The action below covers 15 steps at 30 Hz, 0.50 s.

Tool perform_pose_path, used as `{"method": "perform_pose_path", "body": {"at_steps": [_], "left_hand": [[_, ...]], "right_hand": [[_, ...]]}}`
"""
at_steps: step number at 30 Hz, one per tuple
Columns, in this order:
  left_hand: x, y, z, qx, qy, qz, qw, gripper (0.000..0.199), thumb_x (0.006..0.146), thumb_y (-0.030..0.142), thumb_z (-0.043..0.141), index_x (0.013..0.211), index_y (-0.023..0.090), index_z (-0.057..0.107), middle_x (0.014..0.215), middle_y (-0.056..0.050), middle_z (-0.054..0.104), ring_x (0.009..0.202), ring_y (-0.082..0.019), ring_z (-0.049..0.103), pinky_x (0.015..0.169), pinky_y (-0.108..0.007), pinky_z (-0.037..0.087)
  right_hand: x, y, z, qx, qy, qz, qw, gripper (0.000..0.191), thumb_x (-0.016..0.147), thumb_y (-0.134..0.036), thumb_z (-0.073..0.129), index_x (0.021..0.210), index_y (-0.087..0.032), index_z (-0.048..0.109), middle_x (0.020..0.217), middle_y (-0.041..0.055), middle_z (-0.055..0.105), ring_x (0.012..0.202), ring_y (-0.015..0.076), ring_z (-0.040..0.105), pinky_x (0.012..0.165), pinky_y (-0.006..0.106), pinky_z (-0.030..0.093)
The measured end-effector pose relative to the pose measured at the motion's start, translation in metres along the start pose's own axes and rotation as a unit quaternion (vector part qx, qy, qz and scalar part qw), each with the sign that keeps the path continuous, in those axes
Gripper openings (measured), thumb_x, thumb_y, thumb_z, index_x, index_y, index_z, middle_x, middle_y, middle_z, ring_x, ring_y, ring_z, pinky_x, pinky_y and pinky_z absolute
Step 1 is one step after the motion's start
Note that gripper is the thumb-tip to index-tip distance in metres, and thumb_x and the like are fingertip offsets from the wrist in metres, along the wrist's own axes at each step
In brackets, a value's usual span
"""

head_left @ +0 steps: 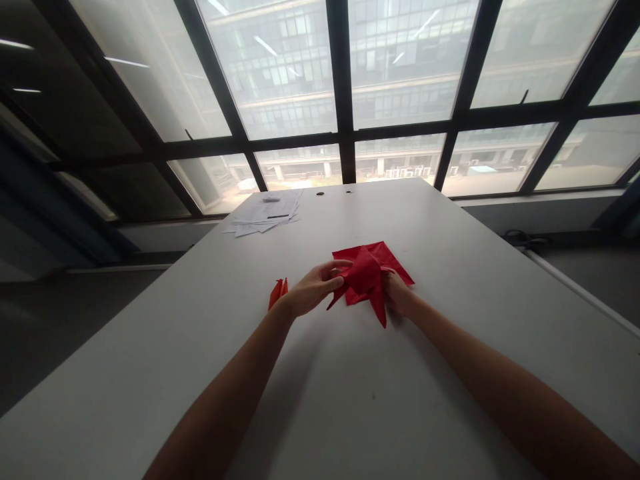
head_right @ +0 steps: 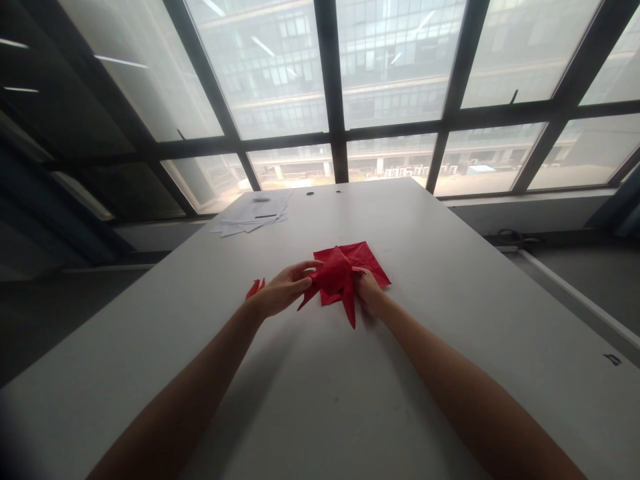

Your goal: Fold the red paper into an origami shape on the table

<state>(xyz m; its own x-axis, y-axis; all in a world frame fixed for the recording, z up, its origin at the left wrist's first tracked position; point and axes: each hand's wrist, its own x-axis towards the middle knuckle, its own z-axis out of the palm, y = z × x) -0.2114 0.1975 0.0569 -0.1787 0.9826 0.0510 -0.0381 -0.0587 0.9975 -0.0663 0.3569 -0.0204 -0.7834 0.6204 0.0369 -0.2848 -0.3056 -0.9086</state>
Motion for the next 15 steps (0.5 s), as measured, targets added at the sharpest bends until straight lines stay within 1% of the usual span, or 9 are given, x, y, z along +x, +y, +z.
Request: {"method": "perform_pose_path", "body": {"at_steps": [2, 6, 9, 11, 12, 15], "left_hand": [[0.0, 0.005, -0.003, 0.009, 0.003, 0.024, 1.0, 0.062, 0.073, 0.034, 0.082, 0.129, 0.017, 0.062, 0.108, -0.014, 0.068, 0.093, -0.023, 0.067, 0.08, -0.033, 0.056], [-0.002, 0.017, -0.006, 0.071, 0.008, 0.048, 0.996, 0.071, 0.076, 0.026, 0.08, 0.14, 0.022, 0.052, 0.115, -0.011, 0.066, 0.099, -0.023, 0.066, 0.082, -0.034, 0.057], [-0.004, 0.023, -0.007, 0.117, -0.012, 0.062, 0.991, 0.079, 0.079, 0.023, 0.076, 0.149, 0.024, 0.04, 0.118, -0.012, 0.067, 0.102, -0.024, 0.066, 0.084, -0.036, 0.056], [-0.004, 0.024, -0.007, 0.162, -0.029, 0.083, 0.983, 0.081, 0.082, 0.022, 0.074, 0.152, 0.022, 0.034, 0.108, -0.01, 0.072, 0.097, -0.023, 0.067, 0.085, -0.036, 0.055], [-0.004, 0.025, -0.007, 0.191, -0.031, 0.102, 0.976, 0.079, 0.083, 0.021, 0.072, 0.152, 0.021, 0.034, 0.101, -0.008, 0.073, 0.095, -0.022, 0.068, 0.085, -0.037, 0.054], [-0.006, 0.027, -0.008, 0.298, -0.017, 0.163, 0.94, 0.069, 0.084, 0.015, 0.068, 0.148, 0.021, 0.042, 0.089, -0.005, 0.075, 0.091, -0.02, 0.069, 0.09, -0.037, 0.053]], "right_hand": [[0.0, -0.002, -0.002, 0.016, -0.001, 0.004, 1.0, 0.028, 0.07, -0.045, 0.075, 0.069, -0.02, 0.062, 0.067, 0.0037, 0.066, 0.056, 0.0177, 0.056, 0.054, 0.032, 0.048], [-0.003, -0.006, -0.004, 0.047, -0.007, 0.003, 0.999, 0.033, 0.067, -0.047, 0.08, 0.064, -0.023, 0.058, 0.062, 0.0014, 0.061, 0.054, 0.0158, 0.051, 0.052, 0.031, 0.045], [-0.006, -0.009, -0.003, 0.066, -0.018, 0.001, 0.998, 0.035, 0.066, -0.049, 0.081, 0.065, -0.024, 0.057, 0.064, 0.0005, 0.061, 0.057, 0.0157, 0.053, 0.053, 0.03, 0.045], [-0.008, -0.01, -0.001, 0.074, -0.022, 0.0, 0.997, 0.033, 0.065, -0.046, 0.082, 0.069, -0.023, 0.058, 0.065, -0.0007, 0.061, 0.059, 0.0155, 0.053, 0.054, 0.03, 0.044], [-0.009, -0.011, -0.001, 0.076, -0.022, -0.001, 0.997, 0.032, 0.066, -0.044, 0.082, 0.071, -0.023, 0.058, 0.066, -0.0013, 0.061, 0.059, 0.0152, 0.053, 0.054, 0.029, 0.044], [-0.009, -0.014, 0.0, 0.087, -0.02, 0.004, 0.996, 0.026, 0.074, -0.043, 0.075, 0.076, -0.023, 0.058, 0.067, -0.0019, 0.061, 0.061, 0.015, 0.053, 0.055, 0.028, 0.043]]}}
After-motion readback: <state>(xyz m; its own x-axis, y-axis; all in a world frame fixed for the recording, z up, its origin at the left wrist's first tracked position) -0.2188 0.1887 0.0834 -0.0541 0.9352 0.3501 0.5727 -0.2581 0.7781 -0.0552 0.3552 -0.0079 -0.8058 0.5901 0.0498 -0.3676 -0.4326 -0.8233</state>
